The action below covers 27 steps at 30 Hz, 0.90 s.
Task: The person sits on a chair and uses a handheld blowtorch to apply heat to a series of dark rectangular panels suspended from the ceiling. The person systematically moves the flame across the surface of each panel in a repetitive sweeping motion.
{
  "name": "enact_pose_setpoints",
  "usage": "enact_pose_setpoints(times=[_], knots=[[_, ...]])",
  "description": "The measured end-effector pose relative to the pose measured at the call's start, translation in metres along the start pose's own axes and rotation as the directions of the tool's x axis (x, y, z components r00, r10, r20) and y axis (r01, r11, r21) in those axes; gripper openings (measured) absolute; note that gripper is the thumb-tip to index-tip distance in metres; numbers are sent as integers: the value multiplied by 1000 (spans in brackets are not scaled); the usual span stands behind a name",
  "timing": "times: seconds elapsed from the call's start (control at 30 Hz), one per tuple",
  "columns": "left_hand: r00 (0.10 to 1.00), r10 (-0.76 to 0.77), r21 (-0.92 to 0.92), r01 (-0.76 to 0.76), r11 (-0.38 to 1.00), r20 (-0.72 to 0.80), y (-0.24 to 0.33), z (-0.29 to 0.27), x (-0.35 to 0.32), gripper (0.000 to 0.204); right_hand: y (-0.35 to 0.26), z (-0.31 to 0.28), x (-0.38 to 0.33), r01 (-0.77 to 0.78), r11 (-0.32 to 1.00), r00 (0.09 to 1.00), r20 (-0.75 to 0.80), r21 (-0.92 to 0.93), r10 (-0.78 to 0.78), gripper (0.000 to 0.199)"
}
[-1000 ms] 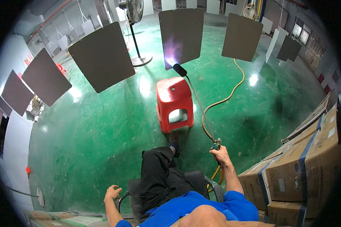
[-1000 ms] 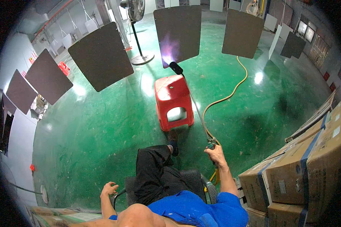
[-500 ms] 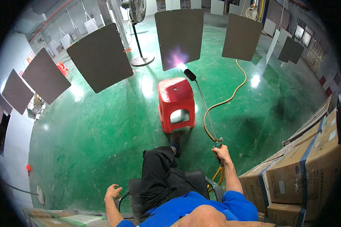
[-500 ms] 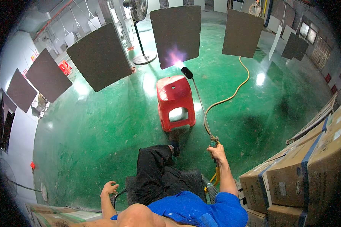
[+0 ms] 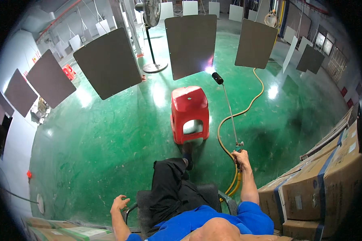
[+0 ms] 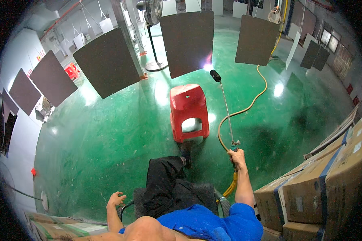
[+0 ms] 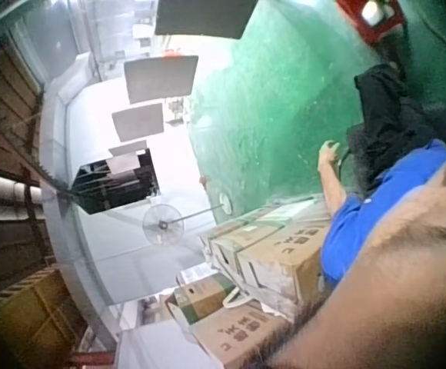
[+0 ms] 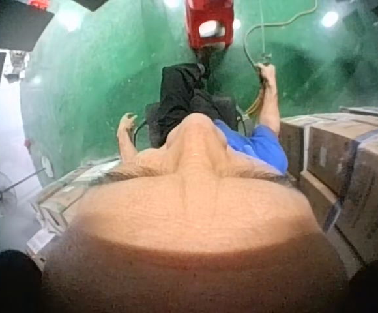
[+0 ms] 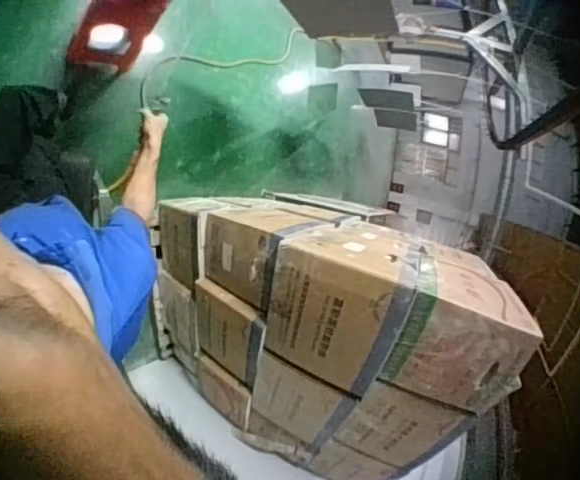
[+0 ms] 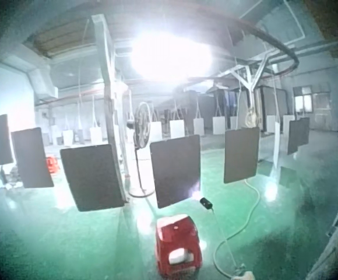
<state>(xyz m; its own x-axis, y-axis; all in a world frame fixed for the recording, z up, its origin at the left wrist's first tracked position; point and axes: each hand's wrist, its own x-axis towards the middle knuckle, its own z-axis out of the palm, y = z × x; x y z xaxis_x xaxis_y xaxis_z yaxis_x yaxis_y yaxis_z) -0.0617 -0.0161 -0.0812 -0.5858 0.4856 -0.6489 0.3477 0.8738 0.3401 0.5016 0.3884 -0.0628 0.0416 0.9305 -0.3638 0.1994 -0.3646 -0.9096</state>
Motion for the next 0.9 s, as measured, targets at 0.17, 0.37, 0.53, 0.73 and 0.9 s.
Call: enact_pose_setpoints(times=[0.17,0.37,0.53,0.73,0.9], knots=[[1000,22,11,-22,1000,-11,0,1,4,54,-22,-5,4,49,999,999,-12,4,-49,10],[1000,24,3,-24,1000,-16,-2,3,6,55,-61,-11,11,142,989,990,-18,51,-141,10],[1000,9,30,-8,1000,-29,7,-1,0,55,-105,-10,13,208,975,978,5,78,-209,10],[1000,20,-11,-20,1000,-17,14,-4,-5,54,-131,-4,5,255,957,966,15,136,-259,11],[999,38,-37,-39,999,-17,10,-4,-2,56,-134,6,-12,250,960,965,55,125,-258,15]])
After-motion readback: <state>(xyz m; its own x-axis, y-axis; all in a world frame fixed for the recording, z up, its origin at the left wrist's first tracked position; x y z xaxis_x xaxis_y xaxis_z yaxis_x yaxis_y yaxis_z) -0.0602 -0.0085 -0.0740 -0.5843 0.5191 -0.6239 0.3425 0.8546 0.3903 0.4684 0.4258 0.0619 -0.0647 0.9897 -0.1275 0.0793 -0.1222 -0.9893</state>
